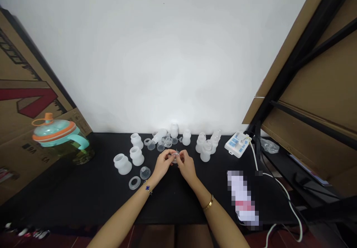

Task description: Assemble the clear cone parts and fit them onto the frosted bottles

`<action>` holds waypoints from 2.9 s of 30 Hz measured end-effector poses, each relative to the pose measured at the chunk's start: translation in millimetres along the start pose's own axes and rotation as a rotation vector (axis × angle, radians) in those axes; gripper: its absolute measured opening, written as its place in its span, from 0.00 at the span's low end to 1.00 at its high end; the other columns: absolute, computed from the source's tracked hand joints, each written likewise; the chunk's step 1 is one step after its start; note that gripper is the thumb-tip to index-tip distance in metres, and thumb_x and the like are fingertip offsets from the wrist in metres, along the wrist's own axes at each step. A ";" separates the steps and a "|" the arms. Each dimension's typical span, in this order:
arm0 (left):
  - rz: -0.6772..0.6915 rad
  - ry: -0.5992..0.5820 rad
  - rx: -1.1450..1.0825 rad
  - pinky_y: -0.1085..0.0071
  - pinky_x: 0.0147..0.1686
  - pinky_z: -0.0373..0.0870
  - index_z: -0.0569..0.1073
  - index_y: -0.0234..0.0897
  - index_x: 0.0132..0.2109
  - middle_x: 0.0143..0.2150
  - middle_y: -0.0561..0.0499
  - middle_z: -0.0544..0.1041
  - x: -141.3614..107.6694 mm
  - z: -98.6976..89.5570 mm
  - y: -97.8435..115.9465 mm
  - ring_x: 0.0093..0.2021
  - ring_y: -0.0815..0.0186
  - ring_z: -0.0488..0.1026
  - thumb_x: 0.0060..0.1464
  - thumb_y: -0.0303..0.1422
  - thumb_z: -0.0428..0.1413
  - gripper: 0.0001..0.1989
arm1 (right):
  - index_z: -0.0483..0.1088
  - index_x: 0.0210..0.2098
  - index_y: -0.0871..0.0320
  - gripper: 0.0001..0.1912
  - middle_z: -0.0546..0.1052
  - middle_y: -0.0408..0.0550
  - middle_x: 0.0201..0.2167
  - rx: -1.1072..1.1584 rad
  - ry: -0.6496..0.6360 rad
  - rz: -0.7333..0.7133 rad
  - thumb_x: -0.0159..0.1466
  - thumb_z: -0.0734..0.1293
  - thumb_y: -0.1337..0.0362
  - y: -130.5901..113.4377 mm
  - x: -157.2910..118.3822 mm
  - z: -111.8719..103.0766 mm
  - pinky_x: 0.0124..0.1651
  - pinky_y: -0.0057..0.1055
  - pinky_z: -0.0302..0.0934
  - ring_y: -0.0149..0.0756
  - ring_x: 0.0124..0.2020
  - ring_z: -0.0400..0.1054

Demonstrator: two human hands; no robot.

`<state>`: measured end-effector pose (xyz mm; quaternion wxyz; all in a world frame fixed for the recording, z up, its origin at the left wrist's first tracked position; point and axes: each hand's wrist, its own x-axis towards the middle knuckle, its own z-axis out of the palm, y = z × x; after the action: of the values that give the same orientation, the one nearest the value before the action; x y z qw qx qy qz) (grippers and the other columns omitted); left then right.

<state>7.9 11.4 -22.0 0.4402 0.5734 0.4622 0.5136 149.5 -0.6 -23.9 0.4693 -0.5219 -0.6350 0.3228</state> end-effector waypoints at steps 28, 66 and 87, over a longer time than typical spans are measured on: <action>0.274 0.020 0.285 0.72 0.33 0.72 0.74 0.38 0.39 0.38 0.50 0.76 -1.8 -2.6 4.2 0.33 0.67 0.74 0.59 0.30 0.54 0.05 | 0.63 0.37 0.52 0.07 0.73 0.40 0.22 -0.277 -0.001 -0.069 0.67 0.58 0.57 -3.4 0.0 -0.6 0.25 0.27 0.51 0.36 0.21 0.68; 0.269 0.042 0.322 0.72 0.35 0.69 0.72 0.39 0.37 0.37 0.52 0.73 -2.6 -1.0 -0.8 0.35 0.66 0.72 0.57 0.28 0.54 0.03 | 0.68 0.40 0.51 0.06 0.79 0.40 0.27 -0.242 0.002 -0.043 0.64 0.62 0.59 -4.2 -2.7 -1.4 0.29 0.27 0.56 0.36 0.24 0.71; 0.031 0.003 -0.012 0.69 0.30 0.77 0.76 0.37 0.48 0.48 0.44 0.77 -7.7 3.6 5.0 0.36 0.63 0.77 0.59 0.44 0.56 0.17 | 0.68 0.39 0.54 0.13 0.77 0.43 0.28 0.068 0.016 -0.028 0.67 0.62 0.50 -4.1 -3.1 1.7 0.27 0.27 0.63 0.35 0.25 0.72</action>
<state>11.5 2.8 -18.8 0.4353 0.5770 0.4507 0.5239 146.5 -4.5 -21.5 0.4964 -0.4991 -0.6273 0.3332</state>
